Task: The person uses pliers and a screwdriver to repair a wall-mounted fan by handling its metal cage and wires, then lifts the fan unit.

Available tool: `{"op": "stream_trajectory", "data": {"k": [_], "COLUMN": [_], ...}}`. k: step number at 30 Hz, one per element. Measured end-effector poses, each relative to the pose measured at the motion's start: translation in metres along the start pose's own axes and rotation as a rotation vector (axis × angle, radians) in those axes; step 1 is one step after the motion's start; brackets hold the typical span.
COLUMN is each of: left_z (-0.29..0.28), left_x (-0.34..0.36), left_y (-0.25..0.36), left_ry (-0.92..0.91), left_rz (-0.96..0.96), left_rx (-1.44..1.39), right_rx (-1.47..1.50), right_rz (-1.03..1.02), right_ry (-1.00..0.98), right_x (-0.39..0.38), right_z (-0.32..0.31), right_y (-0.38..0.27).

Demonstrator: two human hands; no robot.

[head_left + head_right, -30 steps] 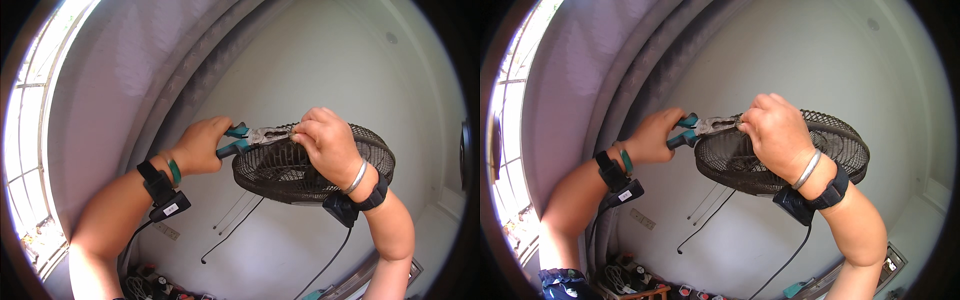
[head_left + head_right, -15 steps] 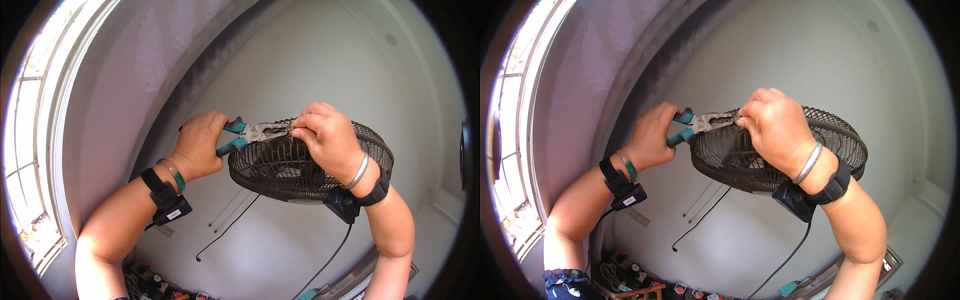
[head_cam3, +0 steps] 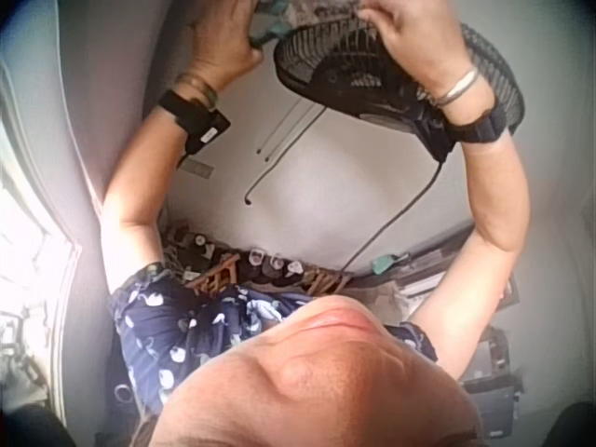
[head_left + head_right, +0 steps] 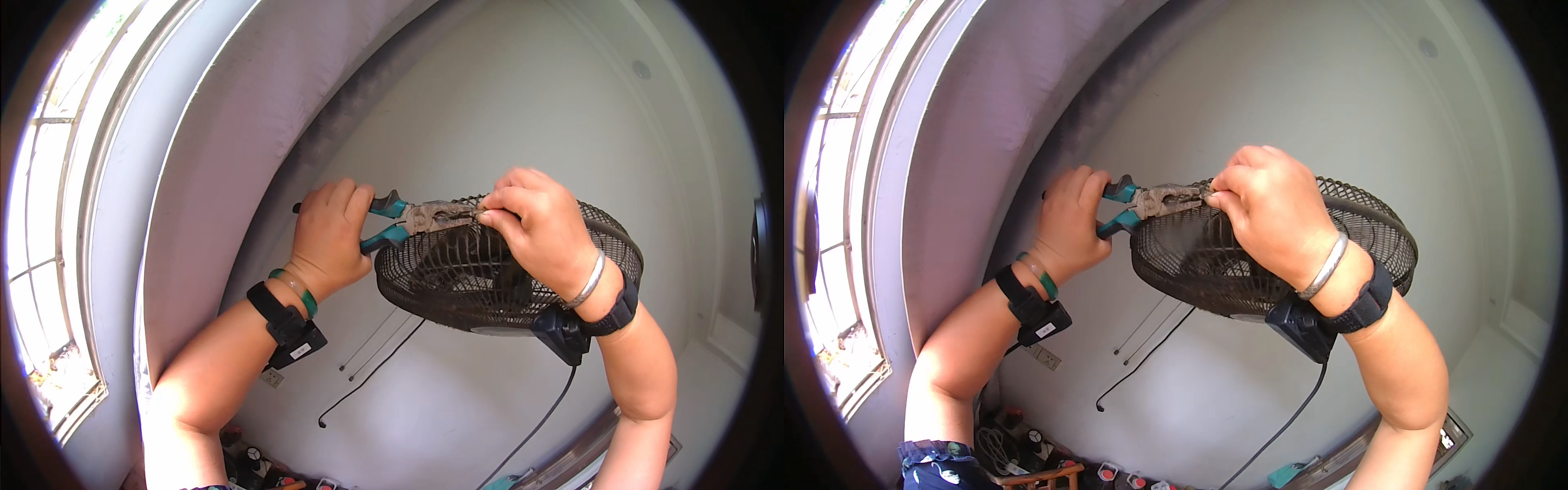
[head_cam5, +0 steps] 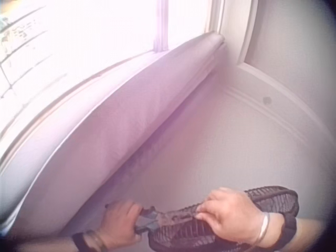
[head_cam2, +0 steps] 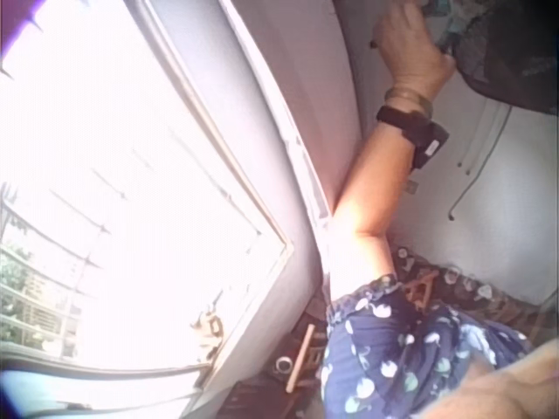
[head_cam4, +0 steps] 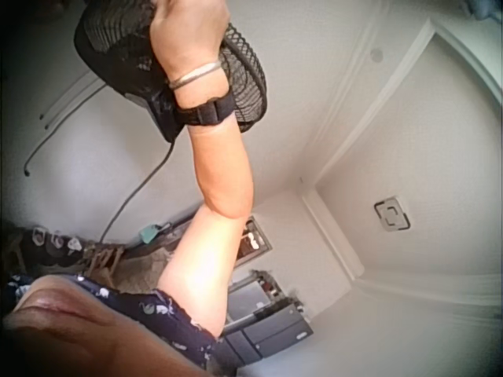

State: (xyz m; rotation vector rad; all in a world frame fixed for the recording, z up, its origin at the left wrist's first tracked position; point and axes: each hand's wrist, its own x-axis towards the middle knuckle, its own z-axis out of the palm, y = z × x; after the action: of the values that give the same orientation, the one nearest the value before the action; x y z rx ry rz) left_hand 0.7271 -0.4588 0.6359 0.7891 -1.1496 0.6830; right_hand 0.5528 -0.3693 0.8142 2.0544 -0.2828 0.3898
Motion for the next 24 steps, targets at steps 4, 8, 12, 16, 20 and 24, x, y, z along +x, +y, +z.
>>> {"op": "stream_trajectory", "data": {"k": [4, 8, 12, 16, 20, 24], "left_z": [0.006, 0.002, -0.014, -0.043, -0.069, -0.075], "left_x": [0.001, -0.013, -0.056, -0.105, -0.149, -0.180], "left_y": [-0.004, 0.003, 0.020, 0.034, 0.041, 0.040], "left_ry": [-0.073, -0.237, -0.412, -0.544, -0.668, -0.775], "left_rz": [-0.013, -0.227, -0.690, -0.794, -0.921, -1.028], "left_rx": [-0.058, -0.256, -0.462, -0.588, -0.632, -0.687], "right_rx": [-0.051, -0.046, -0.047, -0.090, -0.106, -0.055], "right_rz": [-0.001, 0.011, -0.010, 0.013, 0.045, 0.126], "right_ry": [0.000, 0.013, 0.010, -0.041, -0.062, -0.088], "right_x": [0.002, -0.001, -0.012, -0.019, -0.018, -0.020], "right_z": [0.001, 0.001, 0.001, 0.004, 0.010, 0.012], "right_y": [0.002, 0.006, 0.012, 0.013, 0.014, 0.016]}}
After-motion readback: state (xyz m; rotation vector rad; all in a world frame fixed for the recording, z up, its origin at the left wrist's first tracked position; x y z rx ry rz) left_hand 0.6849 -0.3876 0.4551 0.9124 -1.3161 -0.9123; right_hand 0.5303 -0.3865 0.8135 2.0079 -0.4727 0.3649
